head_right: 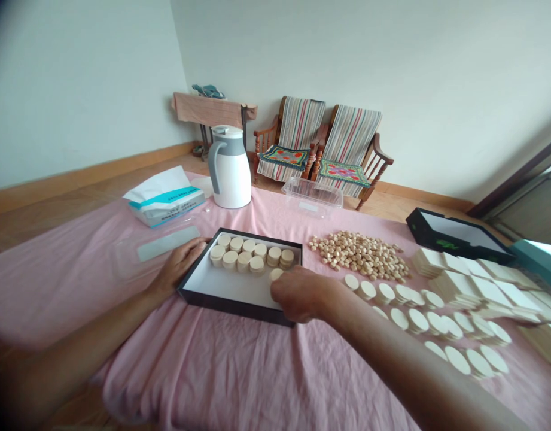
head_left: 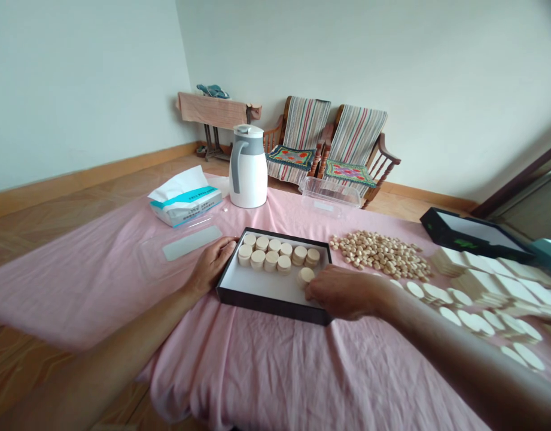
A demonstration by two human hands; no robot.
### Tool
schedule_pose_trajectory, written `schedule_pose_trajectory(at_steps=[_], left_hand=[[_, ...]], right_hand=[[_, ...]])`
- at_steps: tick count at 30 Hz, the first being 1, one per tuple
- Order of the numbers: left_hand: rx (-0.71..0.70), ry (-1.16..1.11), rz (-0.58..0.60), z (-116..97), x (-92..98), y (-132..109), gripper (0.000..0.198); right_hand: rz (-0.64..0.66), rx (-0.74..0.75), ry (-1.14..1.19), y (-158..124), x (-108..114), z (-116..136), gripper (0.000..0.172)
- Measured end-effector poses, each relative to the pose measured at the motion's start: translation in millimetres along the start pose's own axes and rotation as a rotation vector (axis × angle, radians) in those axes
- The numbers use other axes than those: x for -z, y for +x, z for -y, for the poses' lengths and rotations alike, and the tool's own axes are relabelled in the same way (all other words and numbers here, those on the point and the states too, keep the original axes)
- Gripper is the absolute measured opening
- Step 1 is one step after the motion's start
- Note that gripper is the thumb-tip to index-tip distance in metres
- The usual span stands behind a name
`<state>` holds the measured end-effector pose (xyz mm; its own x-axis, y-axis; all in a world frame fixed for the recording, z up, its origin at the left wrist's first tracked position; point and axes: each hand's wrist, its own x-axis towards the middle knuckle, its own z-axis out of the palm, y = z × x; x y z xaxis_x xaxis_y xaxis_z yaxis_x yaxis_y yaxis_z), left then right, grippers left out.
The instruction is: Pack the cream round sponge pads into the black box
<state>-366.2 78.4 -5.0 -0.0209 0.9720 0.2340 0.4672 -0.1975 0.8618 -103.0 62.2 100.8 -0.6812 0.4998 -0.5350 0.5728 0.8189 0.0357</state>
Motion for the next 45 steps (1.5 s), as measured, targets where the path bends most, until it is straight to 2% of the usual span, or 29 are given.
schedule_pose_trajectory(at_steps=[20,26,33,38,41,45], left_hand=[[0.005,0.017,-0.012,-5.0,0.8,-0.5,0.051],[0.0,0.025,-0.017,-2.0,0.3,0.4,0.051],[0.014,0.021,-0.008,-4.2,0.8,-0.4,0.05],[0.005,0.007,-0.012,-5.0,0.6,-0.1,0.051],[0.011,0.014,-0.019,-5.3,0.5,-0.3,0.051],[-0.013,0.032,0.007,-8.0,2.3,-3.2,0.047]], right_hand=[[-0.154,-0.116,0.198,21.6,-8.5,-12.1,0.02],[-0.199,-0.141,0.226,19.6,-11.4,-9.3,0.02],[-0.22,-0.025,0.327,27.3,-12.7,0.2,0.026],[-0.253,-0.05,0.345,36.0,-17.6,-0.1,0.029],[-0.284,-0.041,0.361,31.7,-19.0,0.1,0.029],[-0.391,-0.037,0.397,10.9,-15.4,-3.9,0.028]])
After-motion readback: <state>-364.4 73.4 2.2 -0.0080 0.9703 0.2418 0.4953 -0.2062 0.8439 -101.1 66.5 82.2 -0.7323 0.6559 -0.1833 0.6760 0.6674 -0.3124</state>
